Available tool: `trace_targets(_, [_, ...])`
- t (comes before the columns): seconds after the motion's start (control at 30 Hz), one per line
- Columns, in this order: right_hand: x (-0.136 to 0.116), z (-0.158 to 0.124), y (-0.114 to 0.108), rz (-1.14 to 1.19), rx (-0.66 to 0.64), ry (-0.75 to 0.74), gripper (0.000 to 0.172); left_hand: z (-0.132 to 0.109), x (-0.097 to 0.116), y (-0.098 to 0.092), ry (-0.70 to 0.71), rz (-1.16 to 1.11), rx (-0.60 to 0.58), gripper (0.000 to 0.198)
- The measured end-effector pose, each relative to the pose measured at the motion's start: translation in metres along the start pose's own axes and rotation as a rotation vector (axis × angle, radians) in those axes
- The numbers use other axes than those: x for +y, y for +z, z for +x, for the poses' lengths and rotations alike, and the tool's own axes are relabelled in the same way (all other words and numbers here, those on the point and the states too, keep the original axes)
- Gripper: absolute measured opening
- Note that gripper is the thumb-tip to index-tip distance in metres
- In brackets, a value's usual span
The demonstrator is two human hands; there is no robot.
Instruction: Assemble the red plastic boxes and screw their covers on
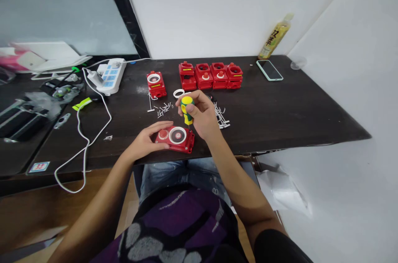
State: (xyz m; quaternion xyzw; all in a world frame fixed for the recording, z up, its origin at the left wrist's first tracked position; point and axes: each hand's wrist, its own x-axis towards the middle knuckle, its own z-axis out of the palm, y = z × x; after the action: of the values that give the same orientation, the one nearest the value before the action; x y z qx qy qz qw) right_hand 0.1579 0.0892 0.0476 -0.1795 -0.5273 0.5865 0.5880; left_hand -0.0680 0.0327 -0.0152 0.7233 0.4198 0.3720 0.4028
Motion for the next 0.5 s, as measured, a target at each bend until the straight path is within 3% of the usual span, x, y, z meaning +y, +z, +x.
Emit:
trace_targets(0.13, [0.001,-0.004,0.007,0.006,-0.004,0.073,0.037,0.0,0.0,0.0,-0.001,0.0,-0.002,0.068])
trace_targets(0.3, [0.018,-0.008,0.007,-0.001,0.051,-0.027,0.054,-0.001,-0.001,0.0,-0.01,-0.007,0.001,0.068])
trace_targets(0.5, [0.013,-0.008,0.002,-0.066,0.095,0.052,0.042,0.0,-0.002,0.0,-0.002,-0.009,-0.002,0.068])
